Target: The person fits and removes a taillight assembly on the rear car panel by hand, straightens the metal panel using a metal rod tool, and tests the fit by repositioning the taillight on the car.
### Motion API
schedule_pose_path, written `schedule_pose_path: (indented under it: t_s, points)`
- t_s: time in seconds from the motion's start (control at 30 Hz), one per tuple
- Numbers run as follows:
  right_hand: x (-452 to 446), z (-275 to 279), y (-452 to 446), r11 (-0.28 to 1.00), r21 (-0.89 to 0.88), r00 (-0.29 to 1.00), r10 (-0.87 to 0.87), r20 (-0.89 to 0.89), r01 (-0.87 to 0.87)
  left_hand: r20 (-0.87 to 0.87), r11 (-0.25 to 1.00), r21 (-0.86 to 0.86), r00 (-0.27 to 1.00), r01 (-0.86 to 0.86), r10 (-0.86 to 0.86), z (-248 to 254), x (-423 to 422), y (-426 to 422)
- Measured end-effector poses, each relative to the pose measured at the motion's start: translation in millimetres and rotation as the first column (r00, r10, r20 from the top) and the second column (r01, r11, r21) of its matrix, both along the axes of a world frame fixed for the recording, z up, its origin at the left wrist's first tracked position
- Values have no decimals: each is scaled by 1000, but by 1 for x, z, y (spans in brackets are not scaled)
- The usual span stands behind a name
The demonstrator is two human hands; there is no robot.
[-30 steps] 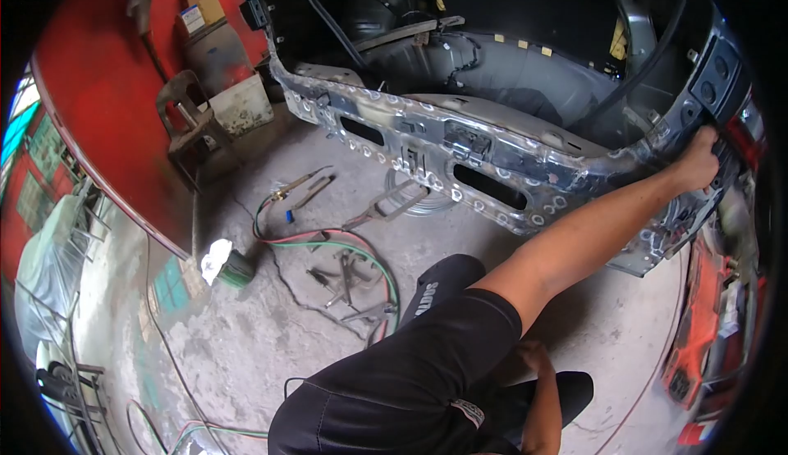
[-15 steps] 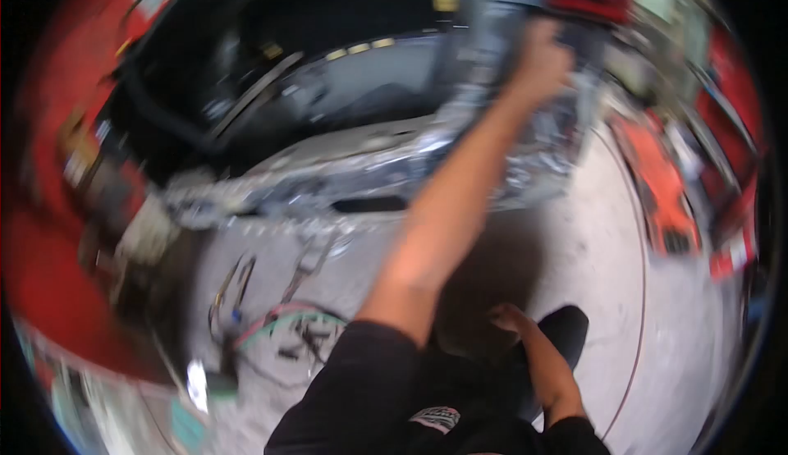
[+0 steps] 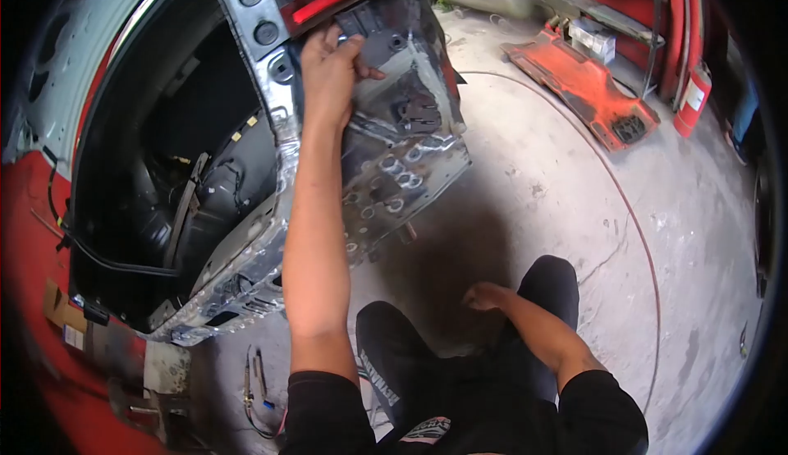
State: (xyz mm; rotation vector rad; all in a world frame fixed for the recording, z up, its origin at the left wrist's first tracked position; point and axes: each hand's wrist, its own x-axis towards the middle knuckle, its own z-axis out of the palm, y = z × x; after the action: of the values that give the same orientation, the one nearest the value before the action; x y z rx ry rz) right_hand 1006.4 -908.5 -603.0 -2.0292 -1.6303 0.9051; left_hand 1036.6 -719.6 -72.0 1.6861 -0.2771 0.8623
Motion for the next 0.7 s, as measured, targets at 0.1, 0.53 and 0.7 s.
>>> schedule_pose_path:
  t_s: [0.1, 0.53, 0.7]
  points:
    - [0, 11, -1, 999, -27, 994, -49, -93, 46, -56, 999, -32, 998, -26, 25, 4, 3, 4]
    - [2, 14, -5, 983, 161, 994, -74, -81, 86, -89, 954, -143, 964, -263, 252, 17, 14, -9]
    - [5, 9, -6, 984, 165, 995, -46, -87, 60, -105, 970, -88, 971, -225, 215, 15, 10, -7]
